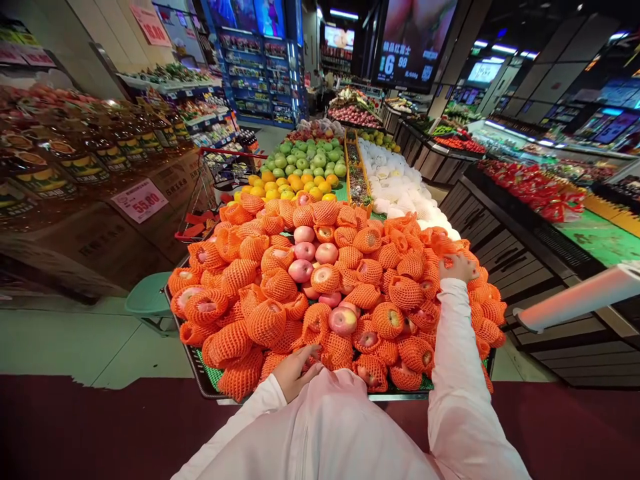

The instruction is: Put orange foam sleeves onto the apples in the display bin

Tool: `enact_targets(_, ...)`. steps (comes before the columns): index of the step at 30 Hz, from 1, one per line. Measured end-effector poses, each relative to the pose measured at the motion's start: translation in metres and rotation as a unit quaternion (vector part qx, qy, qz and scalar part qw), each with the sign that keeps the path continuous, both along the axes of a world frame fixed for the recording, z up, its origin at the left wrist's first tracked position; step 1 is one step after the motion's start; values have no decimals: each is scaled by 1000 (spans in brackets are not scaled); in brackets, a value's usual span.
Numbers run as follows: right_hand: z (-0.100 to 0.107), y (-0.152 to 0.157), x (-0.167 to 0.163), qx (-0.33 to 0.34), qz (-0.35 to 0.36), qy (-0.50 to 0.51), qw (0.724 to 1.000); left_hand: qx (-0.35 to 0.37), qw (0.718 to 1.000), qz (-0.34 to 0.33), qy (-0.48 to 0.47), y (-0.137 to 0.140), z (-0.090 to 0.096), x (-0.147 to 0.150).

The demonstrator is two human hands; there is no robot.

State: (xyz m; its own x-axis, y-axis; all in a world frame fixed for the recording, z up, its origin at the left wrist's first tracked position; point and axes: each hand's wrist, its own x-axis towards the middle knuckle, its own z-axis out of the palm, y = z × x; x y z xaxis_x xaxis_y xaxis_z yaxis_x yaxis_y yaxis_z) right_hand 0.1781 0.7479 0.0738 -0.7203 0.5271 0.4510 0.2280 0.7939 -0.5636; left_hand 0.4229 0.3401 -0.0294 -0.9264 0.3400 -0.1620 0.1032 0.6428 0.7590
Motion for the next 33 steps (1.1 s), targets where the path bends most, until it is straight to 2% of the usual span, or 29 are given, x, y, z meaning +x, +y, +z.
enact_targets(1,5,-5,9,-6,11,37,999,13,1000,7,10,0,3,-1)
enact_targets(2,11,-13,21,-35,51,92,994,29,999,15,23,1,8,-2)
enact_targets(4,22,-34,49,-135,155,169,964,70,996,30,51,2,21,-6)
enact_targets(5,28,-46,64,-175,225,156,946,93,993,36,66,4,29,-8)
enact_targets(7,38,-72,95,-210,374,73,901,142,985,40,94,9,47,-14)
enact_targets(10,45,-104,131,-204,487,-17,849,214,963,35,159,18,75,-23)
enact_targets(13,45,-127,154,-173,536,-64,824,252,937,40,240,26,98,-28)
enact_targets(16,42,-141,172,-144,585,-111,791,255,919,62,293,31,110,-30)
enact_targets(18,39,-145,182,-136,601,-125,778,252,919,86,290,31,111,-30)
enact_targets(20,36,-143,192,-159,600,-117,775,260,923,116,258,31,106,-28)
enact_targets(22,30,-140,200,-223,581,-90,777,291,925,134,207,30,98,-24)
enact_targets(24,23,-140,206,-313,539,-66,779,335,920,140,150,30,89,-20)
enact_targets(27,9,-149,213,-427,464,-67,773,379,900,176,126,34,80,-12)
enact_targets(30,-7,-164,219,-439,429,-71,786,379,888,213,149,37,76,-4)
enact_targets(33,-21,-171,225,-447,413,-88,789,368,905,160,141,35,73,3)
